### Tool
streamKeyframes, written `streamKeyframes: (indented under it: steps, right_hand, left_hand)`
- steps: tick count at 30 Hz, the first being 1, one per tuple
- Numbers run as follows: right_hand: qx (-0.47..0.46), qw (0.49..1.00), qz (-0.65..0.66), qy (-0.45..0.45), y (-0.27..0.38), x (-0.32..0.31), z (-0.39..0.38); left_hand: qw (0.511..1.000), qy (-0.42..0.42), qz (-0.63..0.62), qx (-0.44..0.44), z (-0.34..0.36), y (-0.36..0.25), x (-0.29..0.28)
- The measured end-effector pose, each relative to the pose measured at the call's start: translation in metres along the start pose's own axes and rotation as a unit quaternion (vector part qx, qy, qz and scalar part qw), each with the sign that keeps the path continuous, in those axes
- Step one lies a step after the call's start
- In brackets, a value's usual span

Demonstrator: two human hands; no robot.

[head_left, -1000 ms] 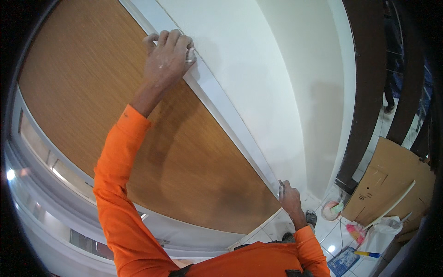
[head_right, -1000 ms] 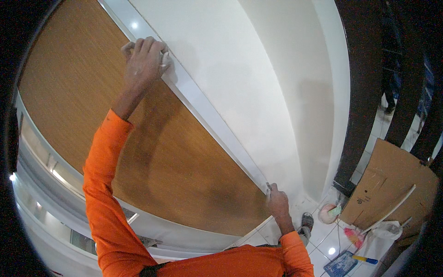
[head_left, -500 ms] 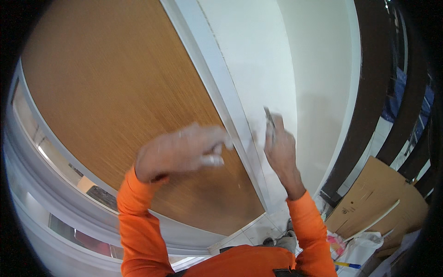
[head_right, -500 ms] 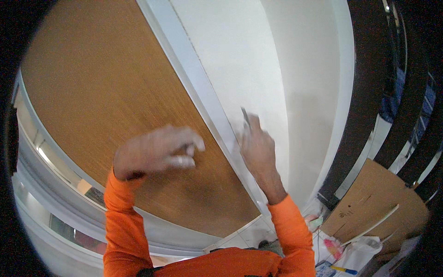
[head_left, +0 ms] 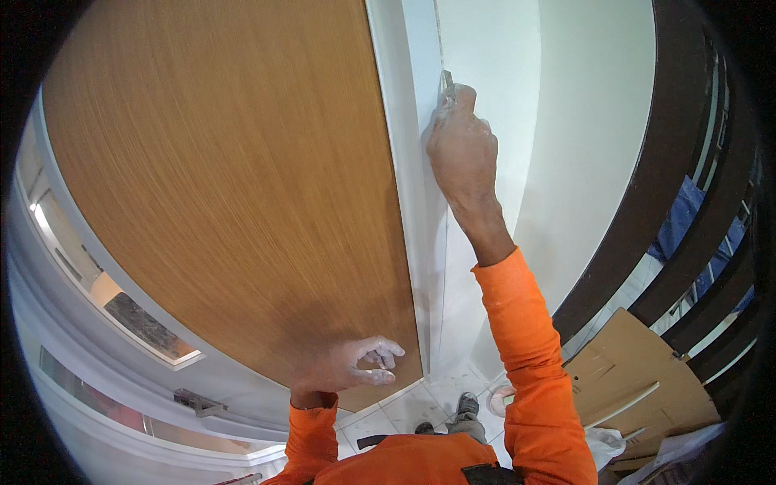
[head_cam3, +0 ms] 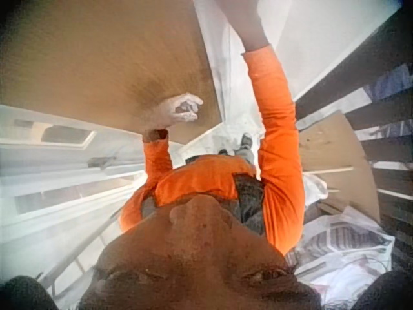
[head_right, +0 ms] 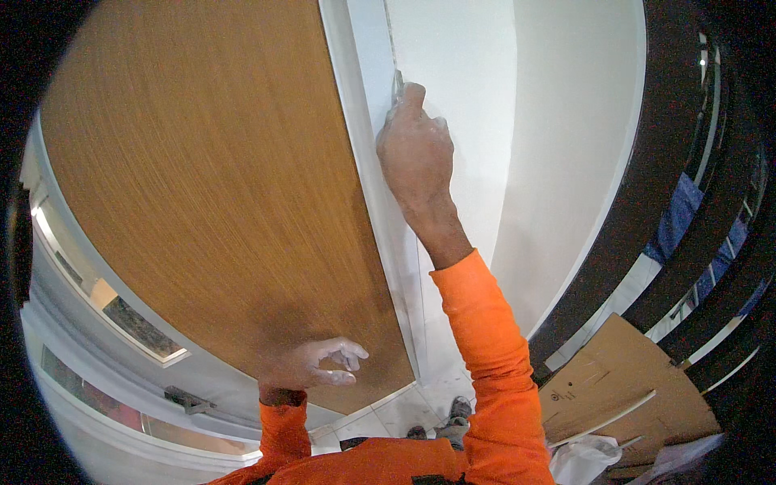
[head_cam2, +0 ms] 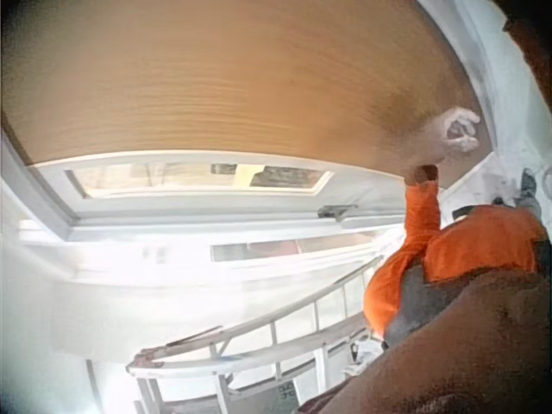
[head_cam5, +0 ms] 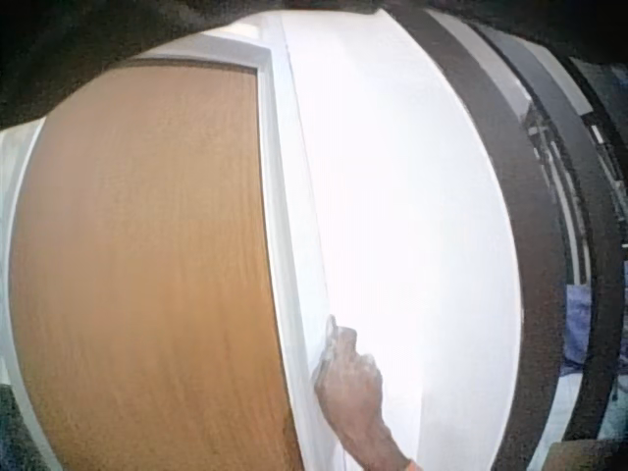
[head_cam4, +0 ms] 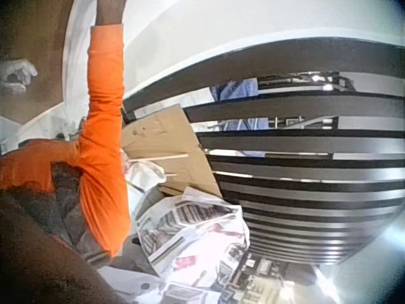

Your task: The person applies a large white sheet of wallpaper to a wall using a utility knife to trim the edges. They smooth the material against the surface and cut along the door frame and ceiling line. Another person briefly walks through the doorway in the background.

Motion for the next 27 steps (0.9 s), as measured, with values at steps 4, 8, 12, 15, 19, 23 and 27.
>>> streamKeyframes:
  steps: [4,8,12,15,19,23,27]
  right_hand:
    - [0.001,1.0,-0.012,0.01,0.002,0.003,-0.001]
    - [-0.024,0.999,-0.028,0.003,0.011,0.007,-0.003]
    - [-0.037,0.998,-0.045,0.011,0.021,0.012,-0.005]
    - [-0.059,0.995,-0.078,0.013,0.03,0.019,-0.009]
    - [-0.09,0.983,-0.154,0.033,0.053,0.031,-0.019]
    - [-0.126,0.975,-0.185,0.007,0.064,0.05,-0.035]
    - [-0.131,0.972,-0.197,-0.001,0.066,0.061,-0.053]
  left_hand:
    - [0.998,-0.011,-0.058,0.008,0.003,0.027,0.001]
    - [0.997,0.0,-0.068,0.032,0.012,0.051,0.0]
    - [0.995,0.025,-0.085,0.038,0.019,0.059,-0.001]
    - [0.997,0.022,-0.058,0.038,0.025,0.071,-0.003]
    - [0.997,0.038,-0.056,0.037,0.033,0.092,0.0]
    - [0.995,0.053,-0.059,0.056,0.041,0.102,0.005]
    - [0.991,0.071,-0.073,0.083,0.049,0.109,0.008]
Point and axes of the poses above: each hand's wrist, its own z-axis towards the middle knuckle, its own x-axis out of the palm, y = z × x, the point moved 7 cm from there along z, towards the middle knuckle, and after that the axes turned 7 degrees about -y, right-handed, at the moved point
